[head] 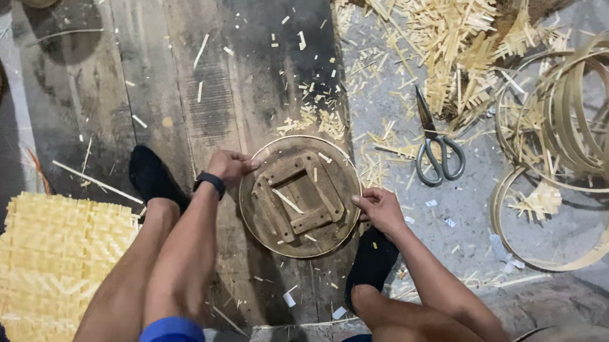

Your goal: The person places a circular bamboo frame onto a square woven mat, presses it down, and uses shears to trim the excess weave around the frame's edge. The person then flips the assembly, removes the frame, and sets the trimmed circular mat aside. This process is repeated for multiple mats.

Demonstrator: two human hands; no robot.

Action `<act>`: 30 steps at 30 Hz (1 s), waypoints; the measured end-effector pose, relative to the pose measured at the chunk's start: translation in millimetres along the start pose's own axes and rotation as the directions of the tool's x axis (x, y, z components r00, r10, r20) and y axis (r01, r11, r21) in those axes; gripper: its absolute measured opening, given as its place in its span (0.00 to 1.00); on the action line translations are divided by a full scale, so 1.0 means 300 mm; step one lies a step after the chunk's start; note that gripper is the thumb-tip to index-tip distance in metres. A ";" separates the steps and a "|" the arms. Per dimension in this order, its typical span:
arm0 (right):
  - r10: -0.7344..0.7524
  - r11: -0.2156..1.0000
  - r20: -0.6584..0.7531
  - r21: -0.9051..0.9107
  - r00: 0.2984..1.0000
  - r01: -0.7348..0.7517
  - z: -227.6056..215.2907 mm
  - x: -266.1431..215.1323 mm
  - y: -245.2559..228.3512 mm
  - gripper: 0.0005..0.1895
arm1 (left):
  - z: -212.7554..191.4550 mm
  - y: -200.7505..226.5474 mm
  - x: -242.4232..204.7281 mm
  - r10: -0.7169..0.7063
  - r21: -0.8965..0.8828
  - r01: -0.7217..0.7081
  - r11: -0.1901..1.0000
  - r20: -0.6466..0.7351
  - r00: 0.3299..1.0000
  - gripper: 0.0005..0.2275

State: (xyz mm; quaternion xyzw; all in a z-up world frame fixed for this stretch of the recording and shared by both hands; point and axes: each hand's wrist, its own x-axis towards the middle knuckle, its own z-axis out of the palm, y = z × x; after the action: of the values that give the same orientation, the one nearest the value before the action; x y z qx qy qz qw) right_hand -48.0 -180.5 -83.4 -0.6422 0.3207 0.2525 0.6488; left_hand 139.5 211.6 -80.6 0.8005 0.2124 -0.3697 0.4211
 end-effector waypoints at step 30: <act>-0.087 0.968 -0.098 0.225 0.991 0.108 -0.039 0.059 -0.086 0.14 | 0.373 -0.400 -0.318 -0.219 -0.511 0.101 0.854 -0.177 0.960 0.13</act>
State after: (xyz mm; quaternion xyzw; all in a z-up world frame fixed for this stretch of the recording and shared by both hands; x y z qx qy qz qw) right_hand -18.1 -194.8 -78.7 -0.5881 0.3439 0.1530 0.7158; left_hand -45.8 182.5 -110.7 0.6815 0.4134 -0.2420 0.5532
